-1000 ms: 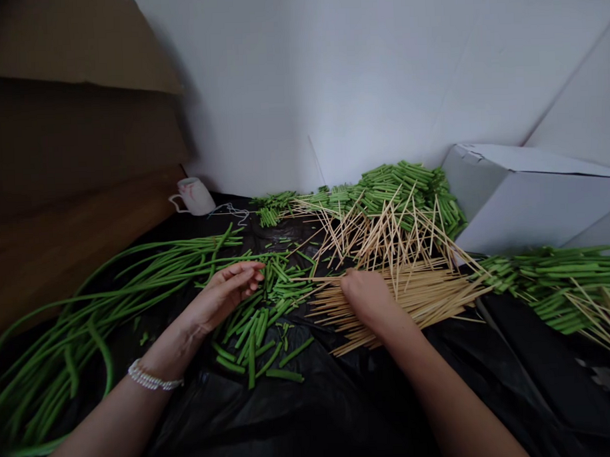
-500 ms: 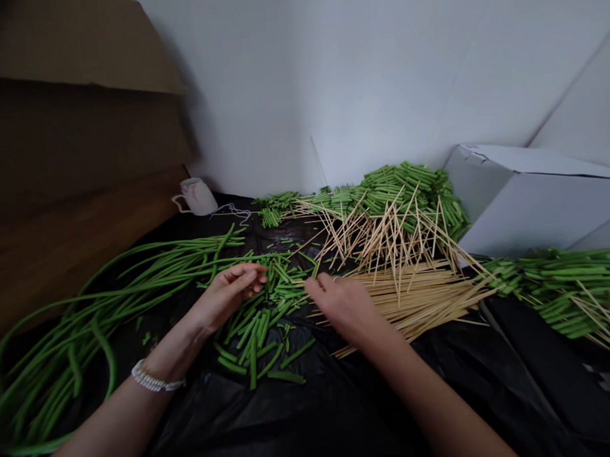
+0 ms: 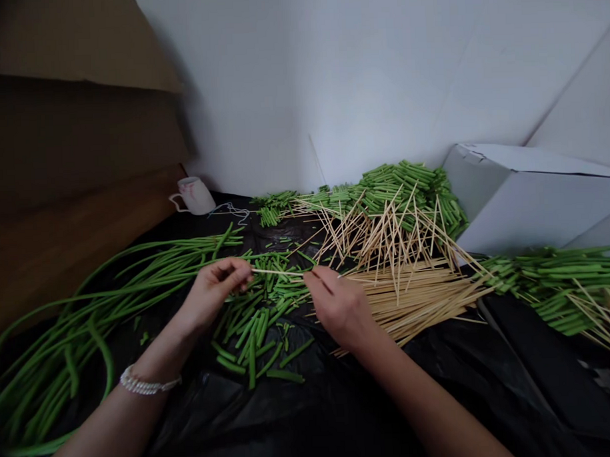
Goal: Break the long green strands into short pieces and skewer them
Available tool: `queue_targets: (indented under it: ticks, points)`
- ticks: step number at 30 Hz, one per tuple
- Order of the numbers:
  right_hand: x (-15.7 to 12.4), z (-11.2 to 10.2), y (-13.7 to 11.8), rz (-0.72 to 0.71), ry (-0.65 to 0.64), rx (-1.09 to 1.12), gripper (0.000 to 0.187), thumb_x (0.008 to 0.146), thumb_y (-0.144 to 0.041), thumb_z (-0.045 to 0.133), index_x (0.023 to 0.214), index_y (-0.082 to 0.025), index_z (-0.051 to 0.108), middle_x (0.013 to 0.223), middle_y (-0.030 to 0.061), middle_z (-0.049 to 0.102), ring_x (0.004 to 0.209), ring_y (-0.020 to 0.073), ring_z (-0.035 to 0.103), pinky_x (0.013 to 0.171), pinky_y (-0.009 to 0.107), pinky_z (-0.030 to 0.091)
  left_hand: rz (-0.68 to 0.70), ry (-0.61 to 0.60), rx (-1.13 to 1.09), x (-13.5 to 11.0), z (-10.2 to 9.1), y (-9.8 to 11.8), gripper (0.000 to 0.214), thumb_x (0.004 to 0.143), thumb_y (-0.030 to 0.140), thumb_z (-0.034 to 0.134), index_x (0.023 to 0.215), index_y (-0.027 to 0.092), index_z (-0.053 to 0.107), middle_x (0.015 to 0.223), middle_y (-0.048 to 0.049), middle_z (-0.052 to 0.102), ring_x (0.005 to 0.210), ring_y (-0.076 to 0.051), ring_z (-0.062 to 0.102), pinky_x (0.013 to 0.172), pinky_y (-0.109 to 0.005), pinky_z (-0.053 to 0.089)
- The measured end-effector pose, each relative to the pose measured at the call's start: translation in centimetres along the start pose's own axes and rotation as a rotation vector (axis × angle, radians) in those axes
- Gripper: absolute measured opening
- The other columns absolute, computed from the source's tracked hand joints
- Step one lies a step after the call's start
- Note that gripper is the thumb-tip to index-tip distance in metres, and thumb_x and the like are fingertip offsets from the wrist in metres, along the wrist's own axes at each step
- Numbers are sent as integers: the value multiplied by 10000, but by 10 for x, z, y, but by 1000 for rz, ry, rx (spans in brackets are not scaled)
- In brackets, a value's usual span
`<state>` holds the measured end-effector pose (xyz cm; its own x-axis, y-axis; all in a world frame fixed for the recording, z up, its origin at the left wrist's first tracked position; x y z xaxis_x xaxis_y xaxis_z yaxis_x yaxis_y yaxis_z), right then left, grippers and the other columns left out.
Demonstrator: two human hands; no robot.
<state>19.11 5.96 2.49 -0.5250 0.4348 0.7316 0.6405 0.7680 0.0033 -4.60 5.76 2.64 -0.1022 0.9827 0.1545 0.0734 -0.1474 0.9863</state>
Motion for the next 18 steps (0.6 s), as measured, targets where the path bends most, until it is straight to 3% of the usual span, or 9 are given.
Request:
queue_targets:
  ticks: [4,7,9,13,16,18]
  points:
    - [5,-3,11,330,44,227,234,956,-235,460,866,-141,655,842,64,646,765,125,602,730,225,471,-74,142,-262,8,-14,-5,255,678,351,796,716,143,655,633,16,611,538,-49,505,506,-146,382]
    - [7,-3,13,429,33,290,305,949,-278,468,709,-163,616,706,35,597,670,127,563,669,247,466,-114,212,-435,10,-15,-10,284,627,333,831,727,139,650,639,29,607,536,-31,501,487,-121,367]
    - [7,-1,12,439,4,412,232,925,-311,512,804,-163,644,798,53,644,665,129,575,633,256,478,-128,215,-467,10,-14,-12,290,624,330,834,729,138,645,650,28,620,539,-28,511,491,-116,372]
    - [8,2,6,544,-10,797,301,887,-344,568,1149,-196,586,1212,121,606,586,100,600,467,246,476,-186,-15,-304,5,-2,-14,281,694,362,785,737,125,639,639,3,643,524,-41,521,497,-140,381]
    - [13,-6,0,634,72,1016,287,937,-331,482,1192,-213,544,1165,105,632,556,102,619,388,232,448,-165,-174,-126,-1,8,-14,283,740,386,740,739,126,629,651,-19,664,533,-64,544,510,-168,391]
    - [17,-16,-5,619,114,1045,222,950,-309,462,1086,-189,591,1070,90,668,567,107,626,407,234,462,-159,-237,-52,-2,11,-15,293,749,405,723,762,128,631,675,-28,673,552,-81,561,526,-186,399]
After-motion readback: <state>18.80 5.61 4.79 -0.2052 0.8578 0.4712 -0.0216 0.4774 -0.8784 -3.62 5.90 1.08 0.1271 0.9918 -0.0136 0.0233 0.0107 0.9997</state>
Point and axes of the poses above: each hand's wrist, its own x-axis towards the middle knuckle, its own z-axis out of the palm, y = z × x, the point moved 2 cm from there along x, towards the middle knuckle
